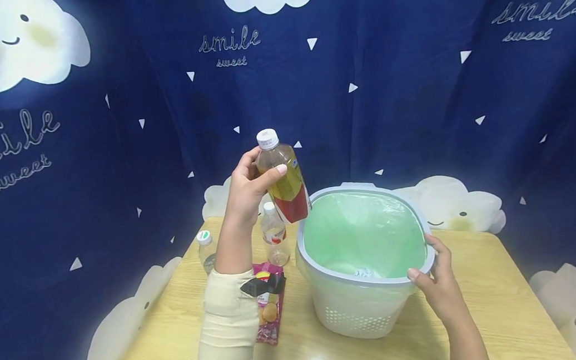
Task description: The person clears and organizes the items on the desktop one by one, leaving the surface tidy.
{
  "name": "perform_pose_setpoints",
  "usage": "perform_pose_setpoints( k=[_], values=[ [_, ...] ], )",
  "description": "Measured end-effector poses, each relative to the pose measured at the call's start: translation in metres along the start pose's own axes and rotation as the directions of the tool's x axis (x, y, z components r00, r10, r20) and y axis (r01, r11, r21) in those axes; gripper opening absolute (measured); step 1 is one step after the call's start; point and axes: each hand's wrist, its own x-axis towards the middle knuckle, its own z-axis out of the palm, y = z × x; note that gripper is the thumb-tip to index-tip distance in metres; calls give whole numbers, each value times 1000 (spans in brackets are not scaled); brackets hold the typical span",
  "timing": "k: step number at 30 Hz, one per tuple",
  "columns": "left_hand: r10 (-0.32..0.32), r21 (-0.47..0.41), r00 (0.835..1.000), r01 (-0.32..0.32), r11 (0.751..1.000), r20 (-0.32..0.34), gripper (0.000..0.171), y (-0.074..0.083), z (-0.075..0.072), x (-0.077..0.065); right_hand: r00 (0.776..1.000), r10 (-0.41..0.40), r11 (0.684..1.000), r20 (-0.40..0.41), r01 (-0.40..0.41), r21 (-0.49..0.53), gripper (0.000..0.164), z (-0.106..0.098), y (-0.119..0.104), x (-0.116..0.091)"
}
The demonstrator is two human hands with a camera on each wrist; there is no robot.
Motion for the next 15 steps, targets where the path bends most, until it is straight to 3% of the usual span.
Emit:
perform_pose_setpoints(
  k=[9, 15],
  values=[
    [-57, 1, 996, 58, 998, 64, 58, 2, 17, 17, 1000, -4, 1000, -13, 4, -5, 66, 0, -1, 0],
    [-128, -11, 991, 128, 992, 49, 60, -2, 27, 23, 1000, -14, 1000, -5, 14, 12, 66, 0, 0, 0]
  ],
)
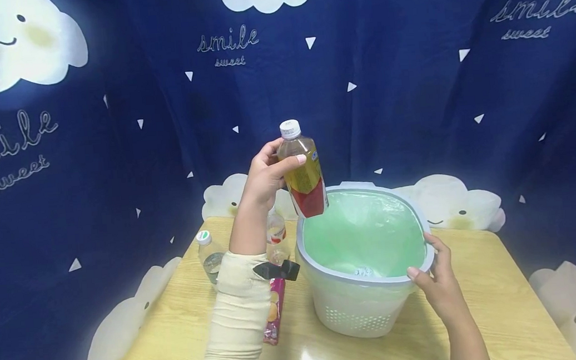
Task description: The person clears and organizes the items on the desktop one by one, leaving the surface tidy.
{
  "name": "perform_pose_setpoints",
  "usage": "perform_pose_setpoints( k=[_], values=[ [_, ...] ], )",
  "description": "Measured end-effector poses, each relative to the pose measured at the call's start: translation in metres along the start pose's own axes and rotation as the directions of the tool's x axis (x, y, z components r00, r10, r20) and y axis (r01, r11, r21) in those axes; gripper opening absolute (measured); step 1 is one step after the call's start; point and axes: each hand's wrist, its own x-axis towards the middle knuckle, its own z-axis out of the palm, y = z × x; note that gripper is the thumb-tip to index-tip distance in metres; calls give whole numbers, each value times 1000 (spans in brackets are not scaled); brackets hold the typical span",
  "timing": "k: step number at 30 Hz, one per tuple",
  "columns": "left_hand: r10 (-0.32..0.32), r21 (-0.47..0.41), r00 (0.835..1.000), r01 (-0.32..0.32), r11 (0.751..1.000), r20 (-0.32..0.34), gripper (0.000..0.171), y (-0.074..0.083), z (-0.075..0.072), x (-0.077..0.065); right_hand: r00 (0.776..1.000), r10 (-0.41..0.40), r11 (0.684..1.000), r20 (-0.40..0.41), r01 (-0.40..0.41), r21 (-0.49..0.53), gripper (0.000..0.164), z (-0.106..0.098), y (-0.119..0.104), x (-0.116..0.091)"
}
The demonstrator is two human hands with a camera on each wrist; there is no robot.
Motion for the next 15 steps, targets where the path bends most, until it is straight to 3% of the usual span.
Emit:
perform_pose_setpoints(
  k=[7, 15],
  values=[
    [-37, 21, 999, 37, 999, 17, 59, -2, 12, 12, 1000, 1, 1000, 0, -1, 23, 66, 1, 0, 0],
    [-122, 48, 992, 120, 992, 23, 55, -9, 24, 21, 1000, 4, 1000, -2, -4, 25, 66, 1, 0, 0]
  ],
)
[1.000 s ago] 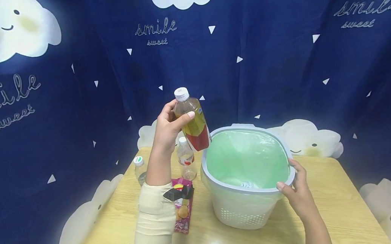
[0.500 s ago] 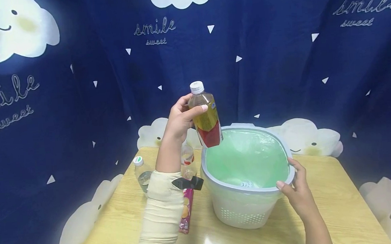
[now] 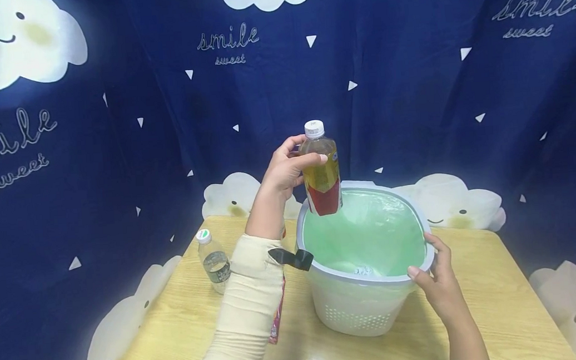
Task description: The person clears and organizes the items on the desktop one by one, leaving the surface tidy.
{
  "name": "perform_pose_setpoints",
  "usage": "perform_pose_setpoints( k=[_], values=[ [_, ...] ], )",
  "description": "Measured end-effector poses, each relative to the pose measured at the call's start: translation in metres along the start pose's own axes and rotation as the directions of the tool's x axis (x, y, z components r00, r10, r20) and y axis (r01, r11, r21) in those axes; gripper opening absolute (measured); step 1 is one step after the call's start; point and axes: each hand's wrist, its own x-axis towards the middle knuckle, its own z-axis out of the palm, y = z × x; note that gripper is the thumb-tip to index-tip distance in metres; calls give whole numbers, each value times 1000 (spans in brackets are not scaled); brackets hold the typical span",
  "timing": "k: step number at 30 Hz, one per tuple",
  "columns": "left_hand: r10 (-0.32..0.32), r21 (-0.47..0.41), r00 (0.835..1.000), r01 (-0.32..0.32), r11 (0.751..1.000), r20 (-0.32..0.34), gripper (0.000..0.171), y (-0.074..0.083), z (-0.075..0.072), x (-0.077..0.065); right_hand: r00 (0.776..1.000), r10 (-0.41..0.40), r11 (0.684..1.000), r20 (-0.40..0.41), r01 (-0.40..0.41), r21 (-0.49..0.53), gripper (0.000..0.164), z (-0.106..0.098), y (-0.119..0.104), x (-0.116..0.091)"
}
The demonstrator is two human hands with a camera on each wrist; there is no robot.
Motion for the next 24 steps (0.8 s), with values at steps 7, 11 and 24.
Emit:
perform_pose_setpoints(
  k=[7, 11, 24],
  values=[
    [-86, -28, 996, 87, 996, 21, 54, -9, 9, 9, 1000, 4, 1000, 4, -4, 16, 66, 1, -1, -2],
    [-133, -35, 991, 134, 990, 22, 52, -14, 16, 14, 1000, 1, 1000, 2, -1, 22, 66, -1, -2, -2],
    [-237, 105, 967, 227, 968, 92, 46, -37, 36, 34, 1000, -19, 998, 15, 18, 53, 66, 0, 2, 1]
  ],
)
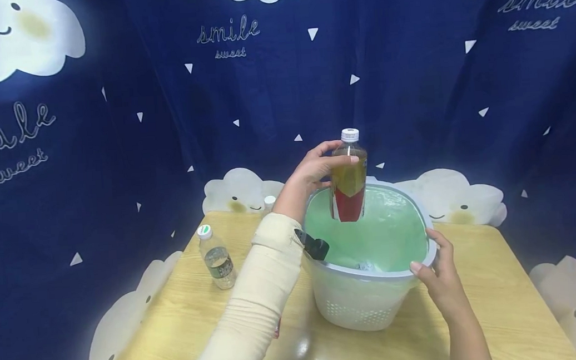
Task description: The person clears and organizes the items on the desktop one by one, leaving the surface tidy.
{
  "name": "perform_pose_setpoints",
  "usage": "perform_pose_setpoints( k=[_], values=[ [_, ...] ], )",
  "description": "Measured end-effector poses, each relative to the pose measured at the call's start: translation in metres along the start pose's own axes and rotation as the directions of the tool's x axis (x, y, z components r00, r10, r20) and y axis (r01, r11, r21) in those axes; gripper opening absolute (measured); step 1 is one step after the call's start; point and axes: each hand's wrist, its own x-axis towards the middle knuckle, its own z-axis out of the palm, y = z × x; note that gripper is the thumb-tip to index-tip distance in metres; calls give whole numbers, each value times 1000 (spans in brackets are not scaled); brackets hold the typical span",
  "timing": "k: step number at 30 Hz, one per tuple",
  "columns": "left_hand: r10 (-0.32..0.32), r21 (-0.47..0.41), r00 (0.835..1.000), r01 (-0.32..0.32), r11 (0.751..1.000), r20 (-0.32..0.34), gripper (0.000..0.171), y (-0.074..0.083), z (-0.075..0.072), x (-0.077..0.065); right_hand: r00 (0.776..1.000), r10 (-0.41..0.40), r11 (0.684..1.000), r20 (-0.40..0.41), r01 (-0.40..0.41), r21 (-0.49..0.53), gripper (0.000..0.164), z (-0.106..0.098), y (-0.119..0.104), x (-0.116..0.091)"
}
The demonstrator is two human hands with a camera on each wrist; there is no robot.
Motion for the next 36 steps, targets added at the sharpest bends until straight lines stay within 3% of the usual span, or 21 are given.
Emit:
perform_pose_setpoints(
  k=[5, 11, 15, 20, 27, 36],
  values=[
    [-52, 64, 995, 46, 997, 91, 43, -6, 6, 11, 1000, 18, 1000, -7, -18, -14, 65, 0, -1, 1],
    [-41, 117, 977, 17, 993, 211, 47, -12, 9, 17, 999, 38, 999, 20, -38, -38, 66, -1, -2, 1],
    [-65, 115, 960, 35, 993, 274, 47, -16, 14, 19, 999, 44, 998, 23, -43, -41, 66, -2, -2, 1],
    [-94, 110, 946, 62, 992, 310, 44, -23, 22, 20, 999, 51, 998, 20, -50, -47, 66, -2, -3, 0],
    [-78, 72, 923, 55, 996, 376, 43, -29, 30, 19, 999, 41, 998, 18, -40, -38, 65, -2, -2, 0],
    [7, 103, 938, -46, 994, 346, 54, -18, 24, 13, 999, 25, 999, 20, -25, -20, 65, -1, -2, 0]
  ],
)
